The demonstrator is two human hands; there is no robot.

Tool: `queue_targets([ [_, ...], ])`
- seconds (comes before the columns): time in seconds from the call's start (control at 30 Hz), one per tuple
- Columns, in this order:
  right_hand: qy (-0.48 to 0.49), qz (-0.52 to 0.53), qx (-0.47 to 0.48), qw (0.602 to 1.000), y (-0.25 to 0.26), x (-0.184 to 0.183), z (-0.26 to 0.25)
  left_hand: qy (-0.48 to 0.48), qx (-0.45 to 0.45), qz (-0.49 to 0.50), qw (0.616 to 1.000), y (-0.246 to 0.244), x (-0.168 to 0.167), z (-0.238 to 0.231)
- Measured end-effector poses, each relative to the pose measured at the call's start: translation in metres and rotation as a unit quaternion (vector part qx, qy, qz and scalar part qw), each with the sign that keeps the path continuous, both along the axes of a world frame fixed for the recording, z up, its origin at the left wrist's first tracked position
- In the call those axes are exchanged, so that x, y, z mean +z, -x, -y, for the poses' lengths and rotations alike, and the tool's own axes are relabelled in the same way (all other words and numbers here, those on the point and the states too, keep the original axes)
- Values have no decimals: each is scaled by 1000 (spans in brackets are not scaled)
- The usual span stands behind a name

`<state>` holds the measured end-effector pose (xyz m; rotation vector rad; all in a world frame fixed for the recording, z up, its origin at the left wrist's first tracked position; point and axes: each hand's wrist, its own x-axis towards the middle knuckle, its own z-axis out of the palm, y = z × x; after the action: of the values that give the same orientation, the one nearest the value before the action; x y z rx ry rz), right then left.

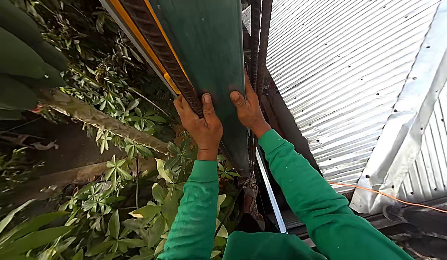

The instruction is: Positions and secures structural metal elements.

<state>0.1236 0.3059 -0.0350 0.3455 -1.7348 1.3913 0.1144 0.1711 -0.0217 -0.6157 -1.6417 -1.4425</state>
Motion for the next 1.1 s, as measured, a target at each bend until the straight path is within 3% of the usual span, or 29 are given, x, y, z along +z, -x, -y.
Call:
queue_targets([
  [0.2, 6, -9, -2, 1000, 1, 0, 1, 42, 33, 72, 996, -10, 0, 4],
  [1.1, 15, 39, 2, 999, -14, 13, 6, -4, 12, -9, 1000, 3, 1, 1],
])
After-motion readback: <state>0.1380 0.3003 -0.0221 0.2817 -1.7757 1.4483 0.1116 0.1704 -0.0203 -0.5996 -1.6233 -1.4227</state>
